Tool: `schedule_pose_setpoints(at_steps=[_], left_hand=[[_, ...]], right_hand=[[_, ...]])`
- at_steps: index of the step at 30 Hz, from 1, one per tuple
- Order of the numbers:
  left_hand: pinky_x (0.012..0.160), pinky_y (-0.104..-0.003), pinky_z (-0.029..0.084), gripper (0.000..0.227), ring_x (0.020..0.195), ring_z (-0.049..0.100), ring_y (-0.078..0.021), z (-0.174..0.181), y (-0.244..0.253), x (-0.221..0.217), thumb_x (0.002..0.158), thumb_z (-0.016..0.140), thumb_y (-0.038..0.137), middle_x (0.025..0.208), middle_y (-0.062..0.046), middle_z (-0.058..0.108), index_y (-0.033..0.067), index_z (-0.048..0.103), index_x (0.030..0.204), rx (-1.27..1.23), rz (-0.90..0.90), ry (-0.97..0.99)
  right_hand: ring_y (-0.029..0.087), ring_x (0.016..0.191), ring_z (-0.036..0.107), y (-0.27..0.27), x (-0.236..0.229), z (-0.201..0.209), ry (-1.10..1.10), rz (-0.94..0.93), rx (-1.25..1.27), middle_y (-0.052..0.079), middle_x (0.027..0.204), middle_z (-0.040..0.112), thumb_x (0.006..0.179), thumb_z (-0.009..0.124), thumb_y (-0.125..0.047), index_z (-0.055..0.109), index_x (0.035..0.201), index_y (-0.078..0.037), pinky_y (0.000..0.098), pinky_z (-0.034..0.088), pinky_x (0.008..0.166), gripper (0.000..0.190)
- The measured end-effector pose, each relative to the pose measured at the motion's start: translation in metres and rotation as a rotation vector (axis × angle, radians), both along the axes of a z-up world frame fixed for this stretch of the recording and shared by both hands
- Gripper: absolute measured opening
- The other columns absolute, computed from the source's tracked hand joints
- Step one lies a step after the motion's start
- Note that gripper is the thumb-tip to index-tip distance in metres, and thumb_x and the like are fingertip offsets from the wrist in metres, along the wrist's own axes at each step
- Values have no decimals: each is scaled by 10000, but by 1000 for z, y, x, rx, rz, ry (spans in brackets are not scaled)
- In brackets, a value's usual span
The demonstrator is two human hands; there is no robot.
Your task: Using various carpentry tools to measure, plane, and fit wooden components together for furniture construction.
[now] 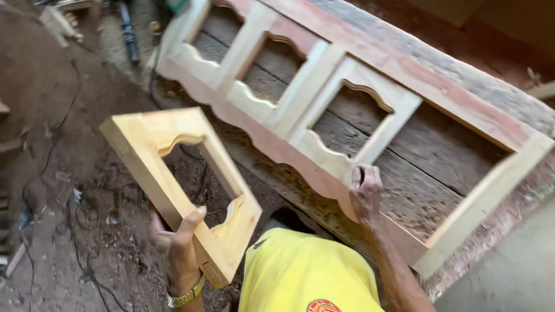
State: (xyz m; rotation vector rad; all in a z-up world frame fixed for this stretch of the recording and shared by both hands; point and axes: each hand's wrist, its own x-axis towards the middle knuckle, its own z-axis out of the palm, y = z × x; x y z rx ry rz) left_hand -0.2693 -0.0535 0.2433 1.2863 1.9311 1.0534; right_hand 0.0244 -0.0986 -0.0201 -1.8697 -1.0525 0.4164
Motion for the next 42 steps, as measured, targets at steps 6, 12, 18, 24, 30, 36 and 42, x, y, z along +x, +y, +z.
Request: schedule_pose_setpoints(at_steps=[6,12,18,24,30,36,42], left_hand=[[806,-429,505,651,855,595,-254,-44,16,-116,666,883,218,975,-175,622,70,628,1247,31,267,-48],[771,-452,504,742,874,642,-324,-101,97,-237,584,901,344,980,-271,658,-20,668,1186,-58,360,-94],[555,-430,692,587,690,722,-309,-153,197,-329,780,763,469,912,-157,681,2,541,1058,409,-17,-396],[331,-262,483,751,446,565,-120,-137,259,-343,685,840,403,702,-23,680,22,594,1284,-10,261,-175],[305,-256,506,784,419,555,-132,-148,295,-351,742,792,275,824,-150,736,-46,495,1393,207,193,-64],[297,-212,442,754,392,493,-87,-163,341,-369,753,829,175,718,-77,701,-66,509,1391,289,195,-7],[271,-208,249,870,383,245,-55,-212,423,-405,759,752,341,520,123,392,73,452,1530,110,253,46]], right_hand=[[362,646,656,-13,-106,-37,-286,478,-15,44,889,531,983,564,-119,606,1119,-159,454,582,580,148],[262,714,618,19,-161,-82,-1037,362,117,4,773,568,913,665,-322,680,848,-278,413,487,639,80],[242,862,644,28,-182,-88,-1042,148,-144,121,1000,692,958,763,-149,826,965,-179,377,585,788,71],[283,633,559,109,-268,-86,-363,230,-154,212,840,643,838,837,-25,742,1038,72,367,481,606,241],[227,723,633,247,-348,-56,-310,609,-175,79,955,660,858,799,-175,650,1201,-126,360,554,642,377],[247,729,614,391,-342,-1,-234,620,58,185,937,650,941,804,-70,611,1248,76,341,553,635,391],[298,788,524,589,-257,0,-586,411,124,235,1066,543,1174,853,7,516,1351,192,388,477,625,423]])
